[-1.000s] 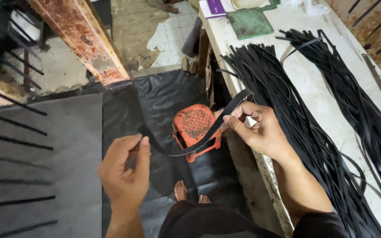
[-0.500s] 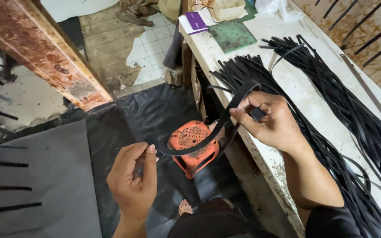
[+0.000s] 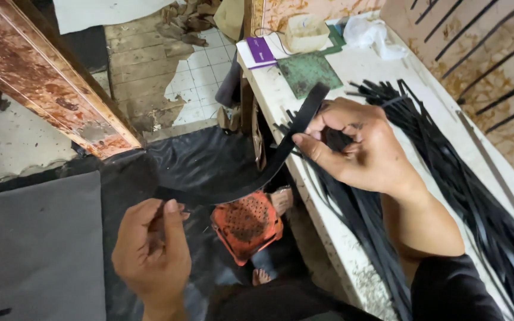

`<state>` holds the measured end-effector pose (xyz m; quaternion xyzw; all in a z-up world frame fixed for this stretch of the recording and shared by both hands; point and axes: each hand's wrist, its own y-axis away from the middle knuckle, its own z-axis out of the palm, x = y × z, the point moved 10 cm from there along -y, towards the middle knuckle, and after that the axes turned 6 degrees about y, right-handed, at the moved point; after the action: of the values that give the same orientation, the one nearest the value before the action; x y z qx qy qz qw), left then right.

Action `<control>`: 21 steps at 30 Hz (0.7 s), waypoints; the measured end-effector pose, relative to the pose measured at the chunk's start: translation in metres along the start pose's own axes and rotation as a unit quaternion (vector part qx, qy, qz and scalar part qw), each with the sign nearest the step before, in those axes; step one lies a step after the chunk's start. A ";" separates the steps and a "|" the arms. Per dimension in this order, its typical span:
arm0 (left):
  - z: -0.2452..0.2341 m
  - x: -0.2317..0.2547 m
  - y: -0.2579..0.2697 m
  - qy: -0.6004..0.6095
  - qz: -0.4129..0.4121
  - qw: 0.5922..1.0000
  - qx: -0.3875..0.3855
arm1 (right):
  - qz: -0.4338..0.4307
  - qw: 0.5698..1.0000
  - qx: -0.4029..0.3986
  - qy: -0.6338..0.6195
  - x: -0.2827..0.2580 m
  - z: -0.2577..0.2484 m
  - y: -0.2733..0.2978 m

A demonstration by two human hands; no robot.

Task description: The person repeatedly rubs a small black device along black leather straps, then hangs each strap on a wall-mounted line using colored clothespins. The process is repeated for multiple straps.

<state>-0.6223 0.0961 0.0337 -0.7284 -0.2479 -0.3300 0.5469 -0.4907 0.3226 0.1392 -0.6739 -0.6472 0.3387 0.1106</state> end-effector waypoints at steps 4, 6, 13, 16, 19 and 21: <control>0.016 0.011 -0.008 0.019 -0.011 0.999 0.038 | -0.050 0.998 -0.024 -0.029 0.029 -0.008 -0.018; 0.019 0.013 -0.013 -0.003 -0.025 0.998 0.059 | -0.036 0.999 -0.012 -0.038 0.029 -0.023 -0.037; 0.034 0.002 -0.033 -0.029 -0.065 0.994 0.088 | -0.087 0.996 0.008 -0.012 0.052 -0.055 -0.075; 0.049 -0.013 -0.038 0.084 -0.061 0.987 0.124 | -0.106 0.994 0.014 0.002 0.062 -0.062 -0.080; 0.077 -0.026 -0.054 0.081 -0.046 0.991 0.093 | -0.045 0.994 0.058 0.076 0.074 -0.077 -0.083; 0.095 -0.053 -0.057 0.167 -0.072 0.977 0.115 | -0.028 0.991 0.066 0.111 0.084 -0.081 -0.085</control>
<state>-0.6784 0.2035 0.0126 -0.5756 -0.2407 -0.4549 0.6355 -0.5157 0.4370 0.2235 -0.6801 -0.6256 0.3009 0.2356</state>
